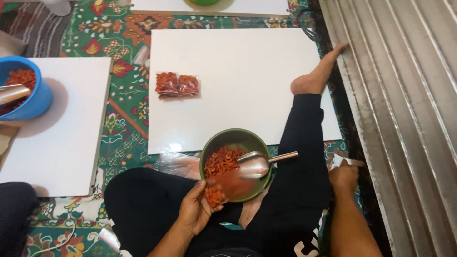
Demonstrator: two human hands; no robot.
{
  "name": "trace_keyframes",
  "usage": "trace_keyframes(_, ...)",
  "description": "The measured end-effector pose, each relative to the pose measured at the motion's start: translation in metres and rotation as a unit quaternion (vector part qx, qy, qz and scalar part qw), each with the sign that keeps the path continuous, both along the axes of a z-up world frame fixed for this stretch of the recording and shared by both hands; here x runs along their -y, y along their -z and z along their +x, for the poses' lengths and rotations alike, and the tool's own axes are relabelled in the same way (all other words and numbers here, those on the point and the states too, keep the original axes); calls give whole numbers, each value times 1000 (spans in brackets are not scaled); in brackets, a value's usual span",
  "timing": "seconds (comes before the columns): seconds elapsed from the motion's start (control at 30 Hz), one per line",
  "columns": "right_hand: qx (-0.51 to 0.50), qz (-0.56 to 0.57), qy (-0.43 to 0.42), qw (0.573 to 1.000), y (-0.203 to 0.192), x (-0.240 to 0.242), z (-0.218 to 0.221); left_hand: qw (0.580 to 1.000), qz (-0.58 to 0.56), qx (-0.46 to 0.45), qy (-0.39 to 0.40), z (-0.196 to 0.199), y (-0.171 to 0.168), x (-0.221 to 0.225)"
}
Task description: Packaging small orange snacks into plastic bags using a metal scoop and a bowl.
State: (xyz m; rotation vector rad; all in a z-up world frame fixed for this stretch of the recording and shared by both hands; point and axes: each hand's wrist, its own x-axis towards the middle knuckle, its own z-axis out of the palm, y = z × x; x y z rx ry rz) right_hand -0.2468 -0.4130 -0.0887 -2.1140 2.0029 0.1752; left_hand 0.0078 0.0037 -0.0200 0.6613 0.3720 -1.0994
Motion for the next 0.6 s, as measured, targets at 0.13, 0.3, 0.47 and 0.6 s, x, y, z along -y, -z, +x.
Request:
trace_keyframes(0.13, 48, -21, 24, 998, 11, 11, -13, 1000, -2, -8, -11, 2, 7, 0)
trace_keyframes(0.3, -17, 20, 22, 999, 16, 10, -25, 999, -27, -16, 8, 2, 12, 2)
trace_keyframes(0.47, 42, 8, -13, 999, 11, -1, -29, 1000, -15, -13, 15, 2, 9, 3)
trace_keyframes(0.6, 75, 34, 40, 996, -14, -7, -10, 1000, -15, -2, 7, 1, 9, 2)
